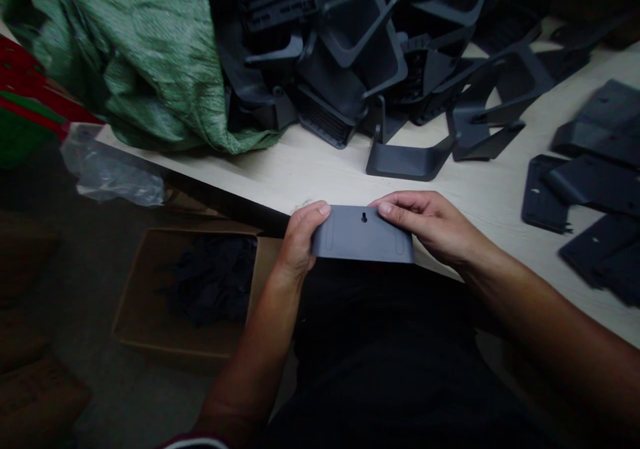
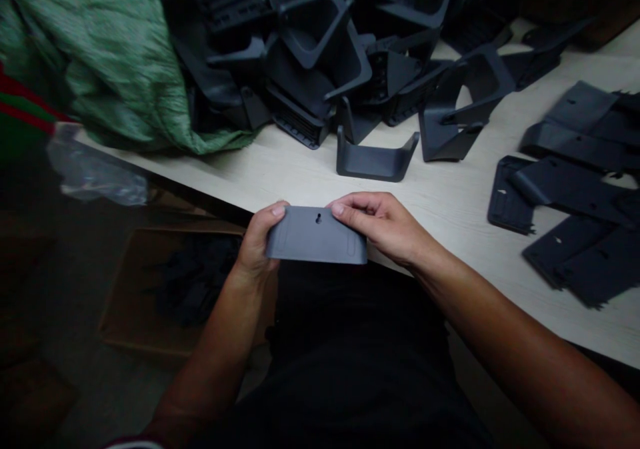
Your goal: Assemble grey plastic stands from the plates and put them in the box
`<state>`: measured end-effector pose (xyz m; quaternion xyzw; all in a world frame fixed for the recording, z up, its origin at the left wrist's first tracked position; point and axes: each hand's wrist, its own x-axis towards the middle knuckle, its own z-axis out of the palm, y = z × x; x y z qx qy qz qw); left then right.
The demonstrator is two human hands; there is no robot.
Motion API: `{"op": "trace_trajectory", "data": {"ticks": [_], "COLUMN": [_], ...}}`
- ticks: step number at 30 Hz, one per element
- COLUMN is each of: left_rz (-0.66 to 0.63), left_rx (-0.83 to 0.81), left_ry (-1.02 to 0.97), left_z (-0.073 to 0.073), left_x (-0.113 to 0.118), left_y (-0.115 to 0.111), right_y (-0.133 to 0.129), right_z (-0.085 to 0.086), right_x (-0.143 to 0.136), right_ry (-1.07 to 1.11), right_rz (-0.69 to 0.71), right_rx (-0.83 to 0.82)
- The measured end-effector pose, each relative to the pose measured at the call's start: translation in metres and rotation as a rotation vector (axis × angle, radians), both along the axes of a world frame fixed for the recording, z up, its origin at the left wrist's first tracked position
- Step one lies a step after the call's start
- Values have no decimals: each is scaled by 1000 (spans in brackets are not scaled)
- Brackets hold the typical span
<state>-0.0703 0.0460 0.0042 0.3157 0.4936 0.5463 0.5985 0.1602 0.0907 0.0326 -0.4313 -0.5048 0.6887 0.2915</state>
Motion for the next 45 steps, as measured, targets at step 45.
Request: {"op": "trace_trajectory", "data": {"ticks": [45], "left_rz": [-35], "left_rx": [-13], "left_ry": [-82], "left_z": [43], "left_x": [25], "left_y": [56], "right_y": [8], "right_z": [11], "right_x": [-48], "right_ry": [137], "right_rz": [20], "right_rx": [201]}}
